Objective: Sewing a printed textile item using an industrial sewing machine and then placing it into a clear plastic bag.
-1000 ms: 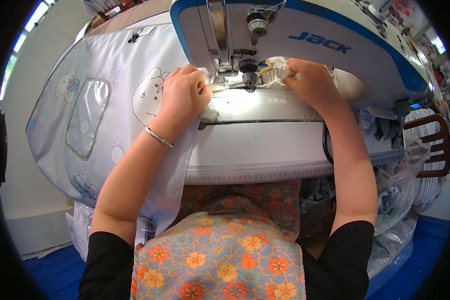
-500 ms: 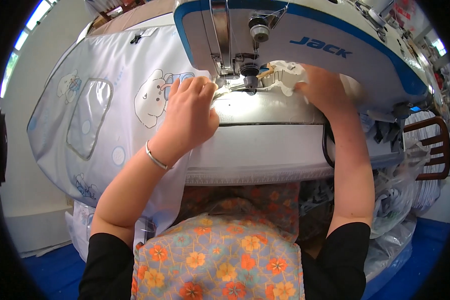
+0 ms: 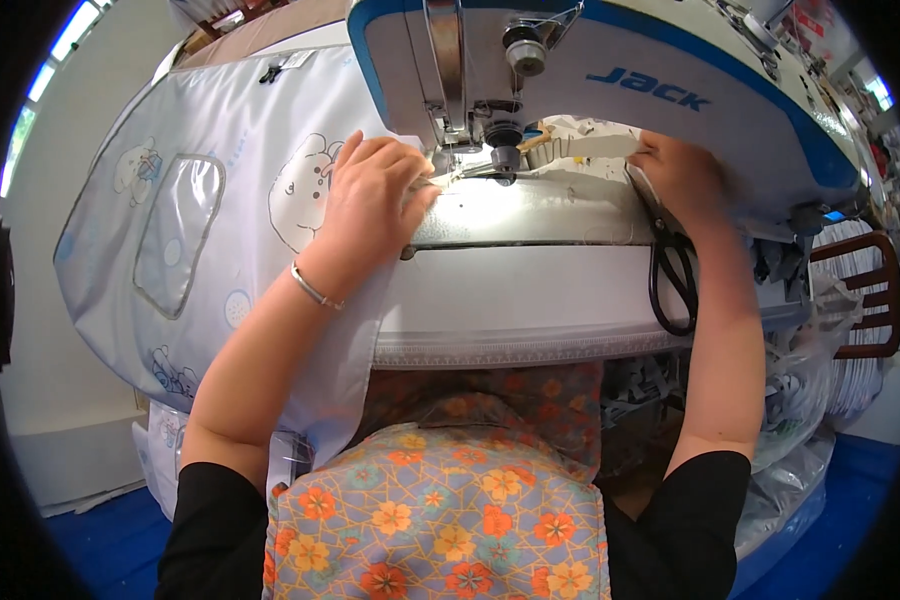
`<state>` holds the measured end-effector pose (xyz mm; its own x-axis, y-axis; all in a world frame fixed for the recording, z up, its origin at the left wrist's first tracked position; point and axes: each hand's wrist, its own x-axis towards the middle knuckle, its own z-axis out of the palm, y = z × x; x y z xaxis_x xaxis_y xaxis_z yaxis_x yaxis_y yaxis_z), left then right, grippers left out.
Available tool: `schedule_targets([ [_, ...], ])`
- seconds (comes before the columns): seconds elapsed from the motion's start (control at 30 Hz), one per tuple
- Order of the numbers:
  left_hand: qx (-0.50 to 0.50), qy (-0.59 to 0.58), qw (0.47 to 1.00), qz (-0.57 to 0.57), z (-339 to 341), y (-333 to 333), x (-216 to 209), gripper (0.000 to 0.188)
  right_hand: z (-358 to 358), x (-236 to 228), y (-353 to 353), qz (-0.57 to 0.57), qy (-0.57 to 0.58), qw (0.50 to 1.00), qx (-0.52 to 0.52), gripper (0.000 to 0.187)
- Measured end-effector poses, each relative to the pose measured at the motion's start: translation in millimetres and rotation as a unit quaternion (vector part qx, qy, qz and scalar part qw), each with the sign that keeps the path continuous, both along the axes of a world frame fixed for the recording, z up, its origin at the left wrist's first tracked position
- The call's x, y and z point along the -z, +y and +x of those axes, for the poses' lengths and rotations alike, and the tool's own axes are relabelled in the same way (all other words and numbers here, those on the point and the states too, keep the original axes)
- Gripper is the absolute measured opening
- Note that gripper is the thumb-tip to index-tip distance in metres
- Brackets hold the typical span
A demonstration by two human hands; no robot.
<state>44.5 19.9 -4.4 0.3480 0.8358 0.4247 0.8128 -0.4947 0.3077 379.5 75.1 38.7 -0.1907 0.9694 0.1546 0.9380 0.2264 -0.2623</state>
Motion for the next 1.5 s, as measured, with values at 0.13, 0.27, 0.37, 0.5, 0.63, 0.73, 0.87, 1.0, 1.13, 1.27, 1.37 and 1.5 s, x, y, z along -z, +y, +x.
schedule_targets([
  [0.13,0.021,-0.016,0.999,0.029,-3,8,8,0.011,-5,-1,-9,0.028,-0.01,0.999,-0.012,0.029],
  [0.27,0.015,0.011,0.998,0.063,-1,8,5,0.007,-29,8,-8,0.085,-0.047,0.993,-0.067,0.05],
  [0.37,-0.019,-0.073,0.997,0.0,-11,14,11,0.005,-38,12,1,0.013,0.078,0.992,-0.102,0.03],
  [0.5,-0.041,-0.072,0.997,-0.004,-19,12,11,0.004,-35,8,3,-0.015,0.06,0.994,-0.094,0.017],
  [0.63,0.013,-0.017,0.998,0.052,-9,12,9,0.008,-10,5,3,0.021,0.04,0.997,-0.055,0.016],
  [0.73,0.017,0.014,0.998,0.063,-5,13,10,0.013,-2,3,0,-0.025,0.012,0.999,0.03,0.018],
  [0.87,0.023,0.029,0.998,0.048,3,9,0,0.018,-23,10,-15,0.137,0.012,0.988,-0.077,0.026],
  [1.0,0.02,0.006,0.999,0.031,3,3,-2,0.019,-47,5,-4,0.051,0.037,0.989,-0.134,0.027],
  [1.13,0.042,0.003,0.999,0.034,-3,-1,2,0.022,-31,5,1,0.013,0.033,0.994,-0.1,0.024],
  [1.27,0.057,-0.005,0.998,-0.016,-1,-2,-4,0.019,-5,1,-4,0.062,0.015,0.998,-0.025,0.019],
  [1.37,0.052,0.027,0.997,0.048,-3,9,4,0.017,1,1,-6,0.02,-0.039,0.998,0.044,0.022],
  [1.5,0.058,-0.012,0.995,0.076,6,10,17,0.015,-2,21,-7,0.111,-0.029,0.993,-0.036,0.031],
])
